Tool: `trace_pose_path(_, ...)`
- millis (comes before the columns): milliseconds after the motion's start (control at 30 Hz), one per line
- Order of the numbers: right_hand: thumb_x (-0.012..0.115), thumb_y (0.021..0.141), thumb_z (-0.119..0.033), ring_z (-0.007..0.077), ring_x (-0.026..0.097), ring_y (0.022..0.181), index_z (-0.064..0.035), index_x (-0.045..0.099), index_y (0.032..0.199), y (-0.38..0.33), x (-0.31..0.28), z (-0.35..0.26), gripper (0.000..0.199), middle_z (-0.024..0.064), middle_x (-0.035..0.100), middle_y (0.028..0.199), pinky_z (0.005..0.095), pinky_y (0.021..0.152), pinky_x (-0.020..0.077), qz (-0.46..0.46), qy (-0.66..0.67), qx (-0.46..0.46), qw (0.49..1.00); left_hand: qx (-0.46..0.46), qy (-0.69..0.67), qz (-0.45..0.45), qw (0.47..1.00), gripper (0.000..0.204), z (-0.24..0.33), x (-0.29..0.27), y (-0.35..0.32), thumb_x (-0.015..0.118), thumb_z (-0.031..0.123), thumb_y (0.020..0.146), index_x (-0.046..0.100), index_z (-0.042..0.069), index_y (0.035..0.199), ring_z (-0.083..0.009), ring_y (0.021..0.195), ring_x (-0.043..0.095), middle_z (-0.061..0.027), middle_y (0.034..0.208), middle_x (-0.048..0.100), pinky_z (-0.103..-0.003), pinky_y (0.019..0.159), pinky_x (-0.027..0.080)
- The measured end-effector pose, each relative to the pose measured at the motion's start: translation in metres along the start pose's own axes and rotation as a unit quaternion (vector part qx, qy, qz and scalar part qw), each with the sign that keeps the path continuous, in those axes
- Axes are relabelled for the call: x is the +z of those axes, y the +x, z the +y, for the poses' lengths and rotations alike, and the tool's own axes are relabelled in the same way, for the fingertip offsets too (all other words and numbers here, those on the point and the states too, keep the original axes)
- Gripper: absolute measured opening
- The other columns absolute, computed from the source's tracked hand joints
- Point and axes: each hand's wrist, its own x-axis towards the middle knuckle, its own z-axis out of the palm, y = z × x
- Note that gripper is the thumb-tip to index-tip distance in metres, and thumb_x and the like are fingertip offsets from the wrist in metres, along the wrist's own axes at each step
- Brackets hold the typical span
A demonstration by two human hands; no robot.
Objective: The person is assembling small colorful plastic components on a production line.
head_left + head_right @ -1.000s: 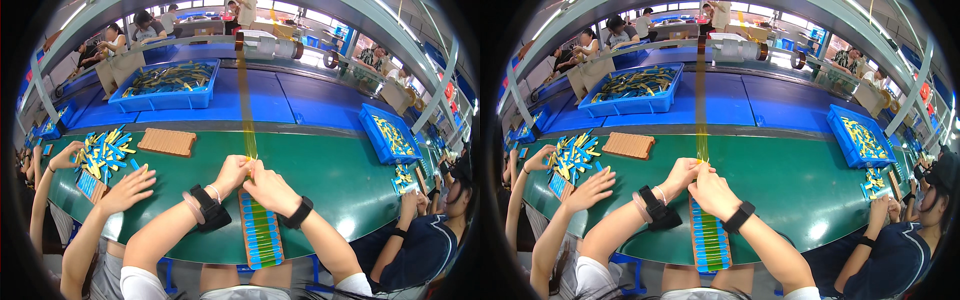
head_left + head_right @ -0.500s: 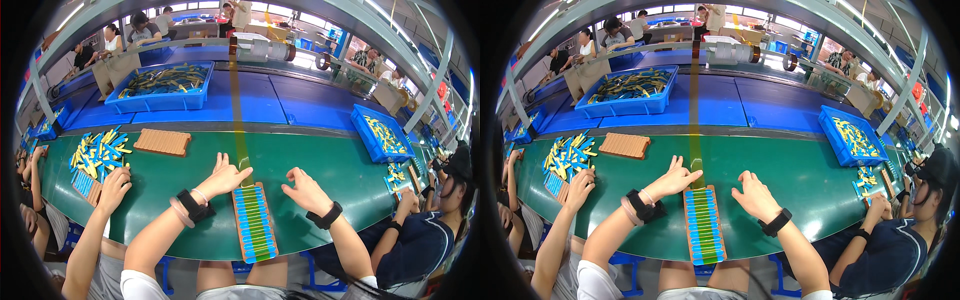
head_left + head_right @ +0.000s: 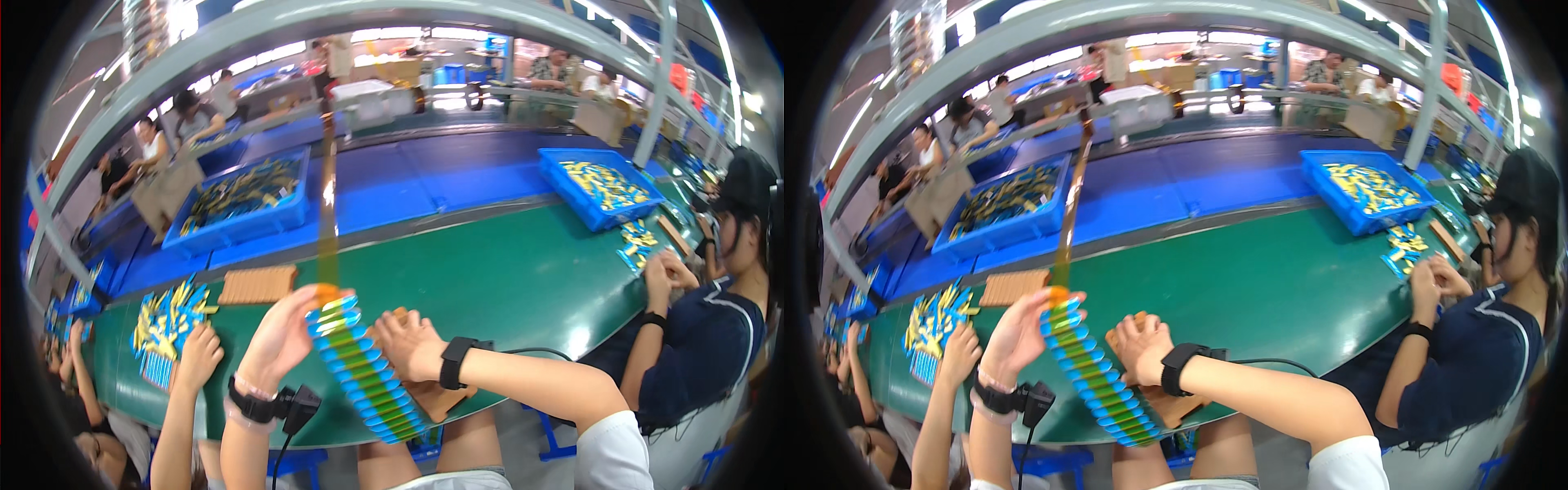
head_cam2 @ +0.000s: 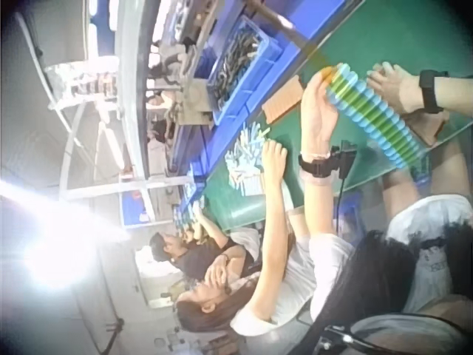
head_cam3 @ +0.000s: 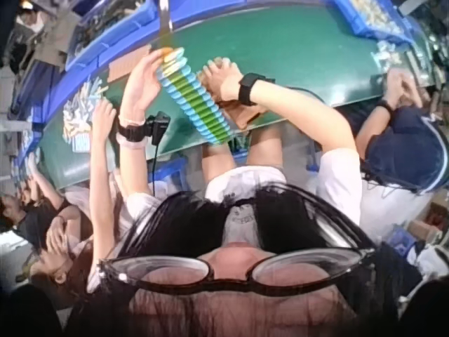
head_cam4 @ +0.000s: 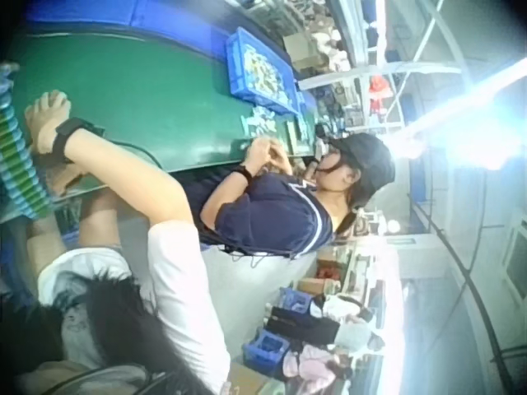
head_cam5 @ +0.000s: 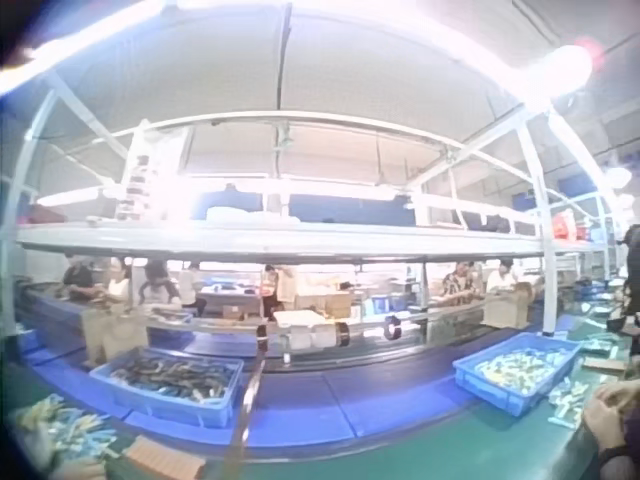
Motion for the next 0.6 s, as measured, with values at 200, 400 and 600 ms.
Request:
trace_pose_path(200,0.074,0.052,-0.030,0.0319,0.043,0.095,-0.0235,0.042,0.120,-0.010,-0.012,0.081,0.076,0.0129,0.037,0.117,0.0428,0.073,0.0418,0.054,-0.093,-0.003,0.994,-0.030,0.003,0.008,1.000,0.029,-0.016,-0.008,0.001,0.039,0.017,0.087,0.048,-0.006,0.102,-0.0256,0.094,0.054,-0.0215,0.104,0.054,-0.036,0.084,0.043)
trace_pose_path(400,0.043,0.078,-0.011,0.0323,0.057,0.072,-0.0239,0.049,0.114,-0.019,0.003,0.175,0.038,0.0178,0.041,0.105,0.0386,0.060,0.0493,0.112,-0.030,0.105,0.988,-0.029,0.030,0.015,0.999,0.027,-0.026,-0.009,0.008,0.041,0.016,0.085,0.048,-0.005,0.100,-0.0286,0.092,0.055,-0.0226,0.102,0.054,-0.037,0.081,0.045)
trace_pose_path(600,0.047,0.078,-0.010,0.0349,0.051,0.085,-0.0232,0.049,0.111,-0.013,0.021,0.237,0.036,0.0169,0.041,0.103,0.0373,0.062,0.0509,0.177,-0.083,0.143,0.970,-0.027,0.032,0.021,0.999,0.024,-0.027,-0.010,0.011,0.042,0.014,0.085,0.049,-0.005,0.099,-0.0266,0.091,0.055,-0.0203,0.101,0.055,-0.037,0.081,0.045)
